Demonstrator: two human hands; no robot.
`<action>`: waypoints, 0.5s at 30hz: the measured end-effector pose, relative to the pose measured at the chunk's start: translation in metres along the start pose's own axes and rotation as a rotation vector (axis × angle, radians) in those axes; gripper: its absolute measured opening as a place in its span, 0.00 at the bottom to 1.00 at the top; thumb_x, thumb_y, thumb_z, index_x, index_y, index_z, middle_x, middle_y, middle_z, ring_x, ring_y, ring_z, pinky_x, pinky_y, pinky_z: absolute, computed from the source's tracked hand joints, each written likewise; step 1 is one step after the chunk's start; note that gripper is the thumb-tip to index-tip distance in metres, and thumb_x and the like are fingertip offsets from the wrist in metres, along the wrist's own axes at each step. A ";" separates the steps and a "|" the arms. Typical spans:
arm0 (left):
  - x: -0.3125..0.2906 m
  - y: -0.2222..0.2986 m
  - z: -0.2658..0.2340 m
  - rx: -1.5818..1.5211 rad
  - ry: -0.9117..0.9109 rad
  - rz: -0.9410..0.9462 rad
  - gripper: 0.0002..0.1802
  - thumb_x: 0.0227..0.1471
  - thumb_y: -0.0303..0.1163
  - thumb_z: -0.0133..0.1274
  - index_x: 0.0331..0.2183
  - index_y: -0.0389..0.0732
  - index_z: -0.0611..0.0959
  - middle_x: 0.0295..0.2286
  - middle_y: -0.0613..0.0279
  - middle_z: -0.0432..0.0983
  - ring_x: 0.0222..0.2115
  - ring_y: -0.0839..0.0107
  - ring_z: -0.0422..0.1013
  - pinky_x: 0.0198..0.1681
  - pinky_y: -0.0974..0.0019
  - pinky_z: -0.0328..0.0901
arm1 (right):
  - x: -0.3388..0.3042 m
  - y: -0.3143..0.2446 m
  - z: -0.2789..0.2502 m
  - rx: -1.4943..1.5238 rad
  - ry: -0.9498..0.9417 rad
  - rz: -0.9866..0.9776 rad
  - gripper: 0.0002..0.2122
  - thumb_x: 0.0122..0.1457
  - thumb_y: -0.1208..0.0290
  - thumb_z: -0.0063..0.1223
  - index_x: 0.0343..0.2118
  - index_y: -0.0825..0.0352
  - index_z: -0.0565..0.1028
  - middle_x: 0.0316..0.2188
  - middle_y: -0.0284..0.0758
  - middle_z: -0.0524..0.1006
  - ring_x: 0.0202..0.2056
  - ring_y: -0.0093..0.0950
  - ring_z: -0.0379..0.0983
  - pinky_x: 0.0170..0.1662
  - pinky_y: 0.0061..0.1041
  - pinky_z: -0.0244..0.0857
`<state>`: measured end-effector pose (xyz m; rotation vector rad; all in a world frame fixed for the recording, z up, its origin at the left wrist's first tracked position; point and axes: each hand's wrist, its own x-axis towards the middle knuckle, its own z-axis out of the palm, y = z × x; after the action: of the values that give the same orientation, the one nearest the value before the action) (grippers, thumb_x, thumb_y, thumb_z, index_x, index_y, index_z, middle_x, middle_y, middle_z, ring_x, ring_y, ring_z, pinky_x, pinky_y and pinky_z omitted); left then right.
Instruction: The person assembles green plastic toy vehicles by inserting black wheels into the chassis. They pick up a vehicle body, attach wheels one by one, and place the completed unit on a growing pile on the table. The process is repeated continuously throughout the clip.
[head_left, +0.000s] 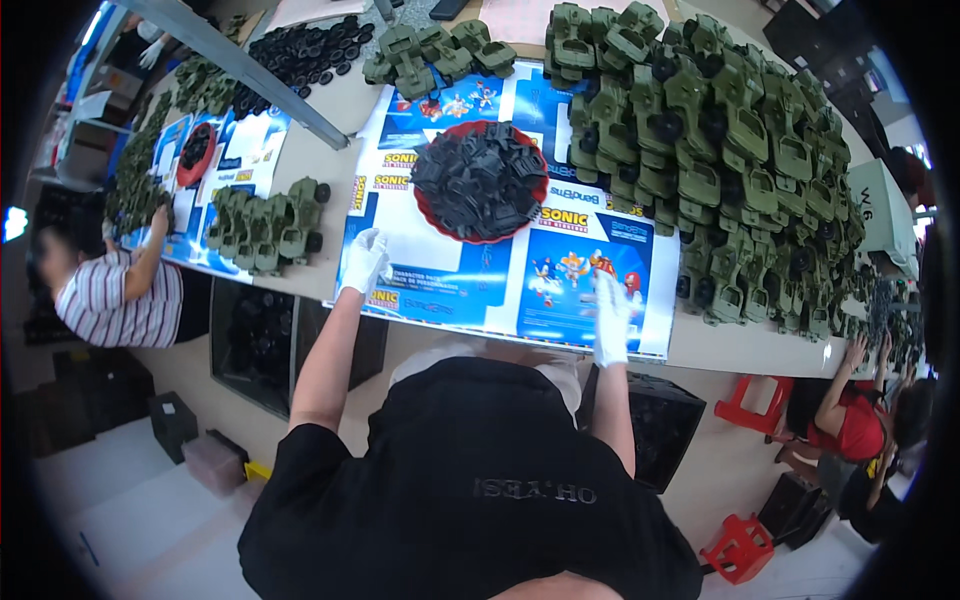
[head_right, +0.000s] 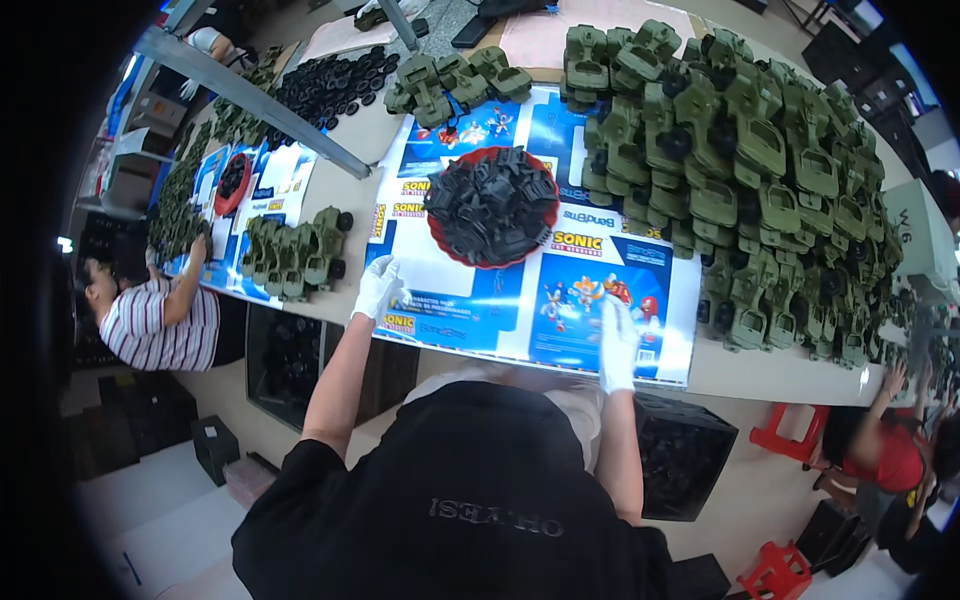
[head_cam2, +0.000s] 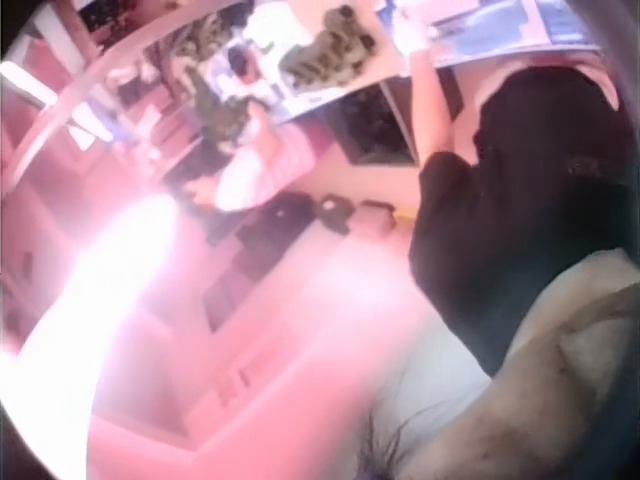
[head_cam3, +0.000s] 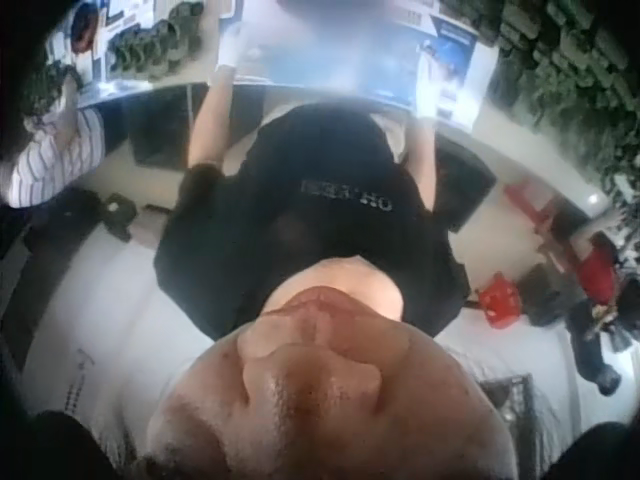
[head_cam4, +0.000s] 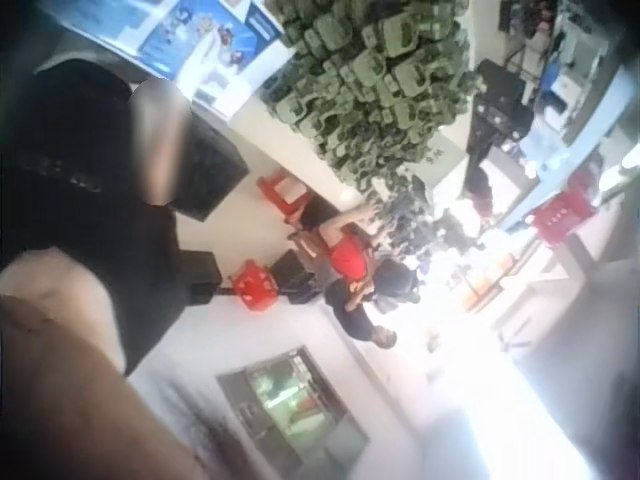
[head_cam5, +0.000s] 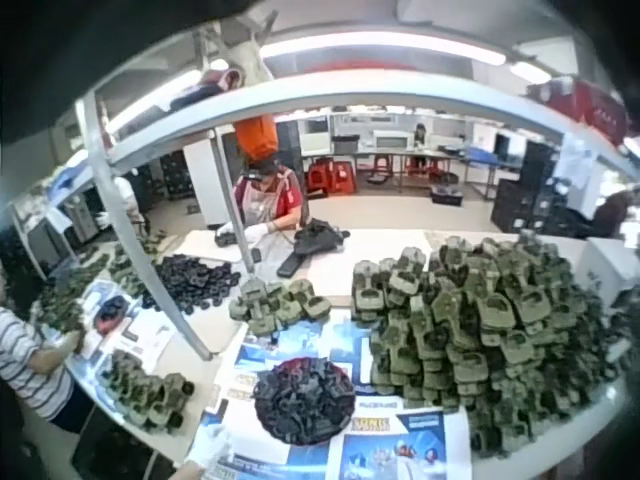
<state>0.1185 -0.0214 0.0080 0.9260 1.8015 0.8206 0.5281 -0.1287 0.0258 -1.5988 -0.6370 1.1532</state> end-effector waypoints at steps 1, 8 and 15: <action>0.010 0.006 0.003 -0.056 -0.009 0.010 0.21 0.59 0.35 0.52 0.50 0.33 0.73 0.33 0.59 0.76 0.29 0.77 0.72 0.30 0.71 0.69 | 0.014 0.013 0.024 0.084 -0.063 0.075 0.17 0.65 0.63 0.48 0.51 0.68 0.72 0.42 0.34 0.77 0.34 0.17 0.73 0.32 0.16 0.65; 0.121 0.080 0.025 -0.065 0.001 0.293 0.28 0.56 0.40 0.55 0.52 0.30 0.71 0.44 0.49 0.75 0.46 0.61 0.71 0.51 0.64 0.64 | 0.105 -0.088 0.143 -0.361 0.060 -0.433 0.16 0.57 0.67 0.56 0.47 0.70 0.75 0.40 0.43 0.78 0.40 0.33 0.76 0.46 0.27 0.67; 0.293 0.165 0.042 0.189 0.296 0.366 0.55 0.41 0.64 0.59 0.58 0.31 0.64 0.58 0.41 0.58 0.60 0.48 0.53 0.61 0.54 0.53 | 0.305 -0.169 0.262 -0.794 -0.063 -0.749 0.26 0.49 0.53 0.62 0.46 0.68 0.76 0.41 0.48 0.78 0.42 0.42 0.76 0.46 0.33 0.69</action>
<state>0.1114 0.3171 0.0068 1.3408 2.0198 1.0734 0.4368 0.2961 0.0655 -1.6883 -1.7079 0.3825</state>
